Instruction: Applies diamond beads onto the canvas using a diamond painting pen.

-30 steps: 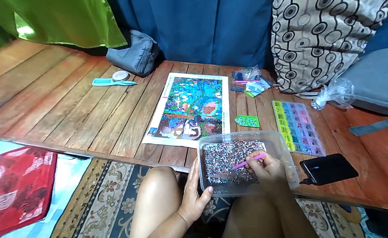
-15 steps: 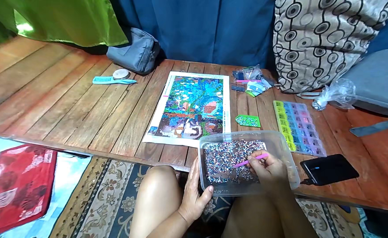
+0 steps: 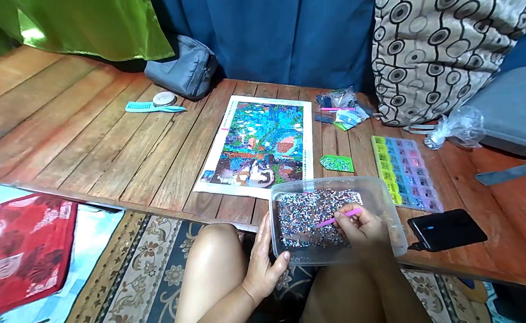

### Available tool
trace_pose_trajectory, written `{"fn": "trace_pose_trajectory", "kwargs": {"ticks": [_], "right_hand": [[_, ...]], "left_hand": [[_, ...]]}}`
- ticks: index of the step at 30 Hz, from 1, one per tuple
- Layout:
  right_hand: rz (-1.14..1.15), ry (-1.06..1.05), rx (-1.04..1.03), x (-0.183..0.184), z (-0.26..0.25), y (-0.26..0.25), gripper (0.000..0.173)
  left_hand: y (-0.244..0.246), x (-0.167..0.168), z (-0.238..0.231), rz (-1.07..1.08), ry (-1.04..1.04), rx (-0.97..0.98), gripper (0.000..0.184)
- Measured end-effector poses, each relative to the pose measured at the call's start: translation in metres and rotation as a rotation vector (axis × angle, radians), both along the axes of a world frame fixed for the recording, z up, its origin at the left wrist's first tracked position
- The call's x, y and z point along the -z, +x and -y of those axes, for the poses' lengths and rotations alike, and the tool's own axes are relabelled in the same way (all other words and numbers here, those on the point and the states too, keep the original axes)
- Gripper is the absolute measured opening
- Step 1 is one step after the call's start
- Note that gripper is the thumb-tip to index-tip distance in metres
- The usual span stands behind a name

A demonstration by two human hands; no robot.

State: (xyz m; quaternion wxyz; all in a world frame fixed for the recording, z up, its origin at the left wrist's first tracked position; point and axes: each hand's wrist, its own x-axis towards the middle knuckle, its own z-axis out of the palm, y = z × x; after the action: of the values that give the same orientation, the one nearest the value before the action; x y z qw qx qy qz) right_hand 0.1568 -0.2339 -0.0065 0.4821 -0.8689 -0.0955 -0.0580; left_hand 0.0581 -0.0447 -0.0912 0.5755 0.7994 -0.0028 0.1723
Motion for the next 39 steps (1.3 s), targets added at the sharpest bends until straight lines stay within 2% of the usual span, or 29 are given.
{"fn": "trace_pose_trajectory", "kwargs": {"ticks": [23, 29, 39], "right_hand": [[-0.038, -0.001, 0.016, -0.0013, 0.0003, -0.0004, 0.014], [0.023, 0.023, 0.005, 0.0042, 0.0014, 0.0013, 0.015], [-0.044, 0.074, 0.061, -0.0007, 0.0015, 0.0009, 0.012]], "left_hand": [[0.0, -0.0002, 0.0005, -0.002, 0.013, -0.003, 0.091], [-0.0005, -0.0016, 0.0007, -0.003, 0.013, -0.006, 0.091], [-0.0006, -0.0016, 0.0009, -0.001, 0.025, -0.013, 0.091]]}}
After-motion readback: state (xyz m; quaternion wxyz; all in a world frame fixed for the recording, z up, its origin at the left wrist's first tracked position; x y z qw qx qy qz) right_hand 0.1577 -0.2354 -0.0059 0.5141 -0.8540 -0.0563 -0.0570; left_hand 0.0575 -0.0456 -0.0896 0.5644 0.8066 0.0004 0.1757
